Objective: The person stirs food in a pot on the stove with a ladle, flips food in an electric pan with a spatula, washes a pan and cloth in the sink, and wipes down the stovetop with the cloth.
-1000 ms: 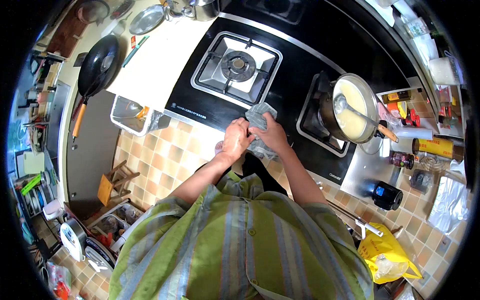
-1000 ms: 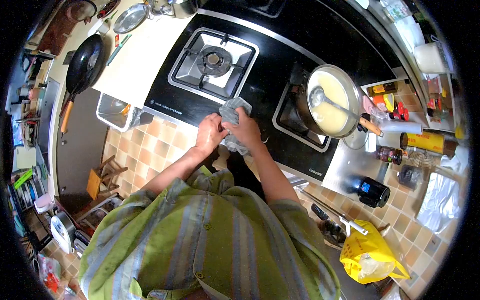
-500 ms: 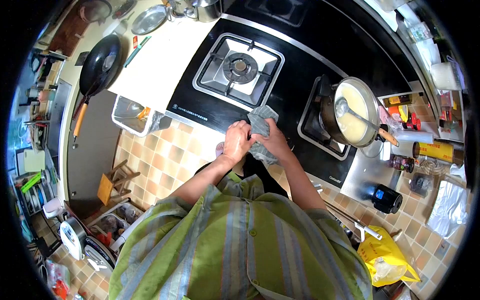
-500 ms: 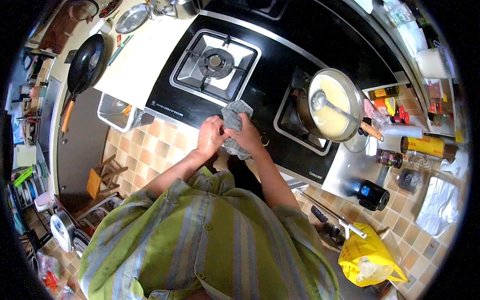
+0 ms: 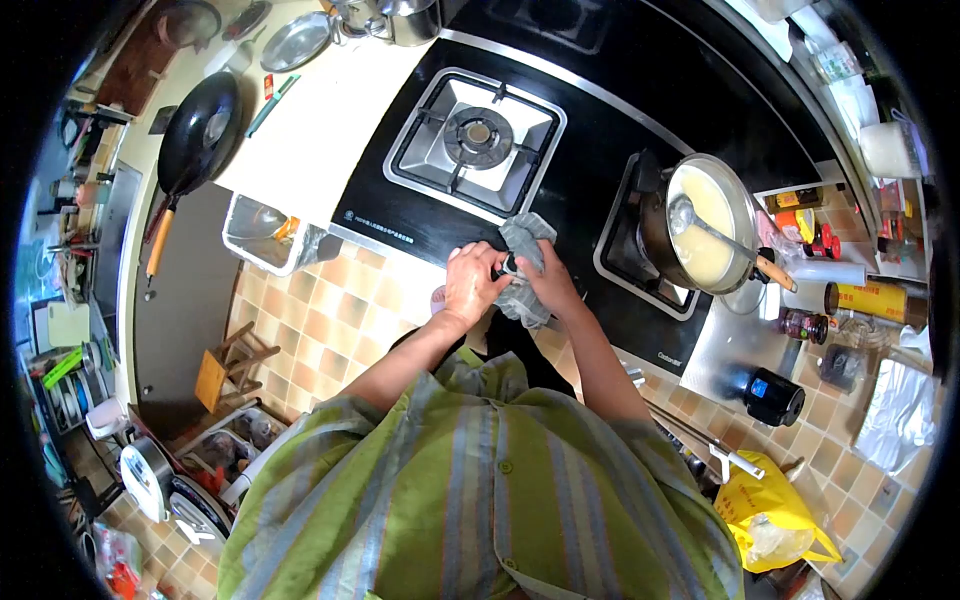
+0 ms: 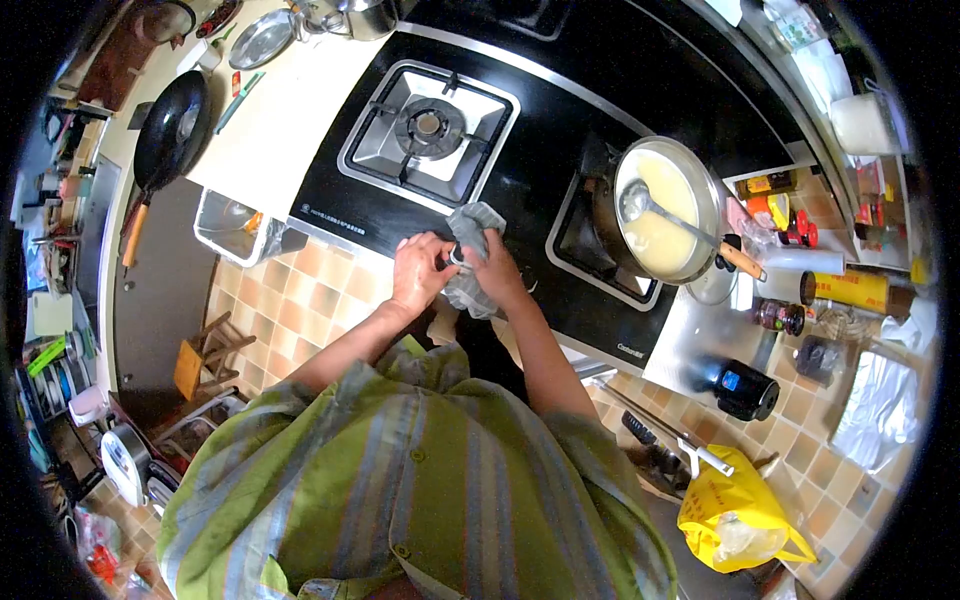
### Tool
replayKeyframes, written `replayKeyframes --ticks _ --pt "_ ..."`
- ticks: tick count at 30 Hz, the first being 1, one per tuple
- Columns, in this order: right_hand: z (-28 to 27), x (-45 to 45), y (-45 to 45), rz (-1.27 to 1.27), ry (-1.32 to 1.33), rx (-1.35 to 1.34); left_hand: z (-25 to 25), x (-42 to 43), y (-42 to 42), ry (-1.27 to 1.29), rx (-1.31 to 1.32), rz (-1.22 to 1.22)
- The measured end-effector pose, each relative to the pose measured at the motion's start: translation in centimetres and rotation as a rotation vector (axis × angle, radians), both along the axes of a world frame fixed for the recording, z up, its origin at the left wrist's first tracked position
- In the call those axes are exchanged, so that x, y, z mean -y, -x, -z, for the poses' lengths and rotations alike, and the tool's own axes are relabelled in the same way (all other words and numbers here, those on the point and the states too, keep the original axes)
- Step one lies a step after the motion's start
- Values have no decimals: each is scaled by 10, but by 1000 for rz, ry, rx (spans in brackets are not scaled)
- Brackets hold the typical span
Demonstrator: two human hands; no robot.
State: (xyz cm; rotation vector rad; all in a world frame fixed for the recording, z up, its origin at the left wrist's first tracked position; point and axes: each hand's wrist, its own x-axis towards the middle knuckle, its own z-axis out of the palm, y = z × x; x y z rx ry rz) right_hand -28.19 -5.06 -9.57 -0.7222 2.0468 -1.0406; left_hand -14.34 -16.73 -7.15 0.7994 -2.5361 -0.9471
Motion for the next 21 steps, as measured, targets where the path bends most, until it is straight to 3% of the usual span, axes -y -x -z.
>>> replayKeyframes --ticks 2,8,14,18,21 --pt "-23 -1 -7 -41 81 52 4 -1 -1 27 -18 -2" --pt "-27 10 -8 -65 -83 -101 1 0 -1 47 13 10" --pt "-29 16 -6 232 -149 -363 -6 3 -4 47 9 14" --pt "-80 26 21 -5 76 -905 -8 -6 -7 74 -29 -27" --pt "-66 37 29 -315 54 -780 -10 -6 -9 85 -46 -27"
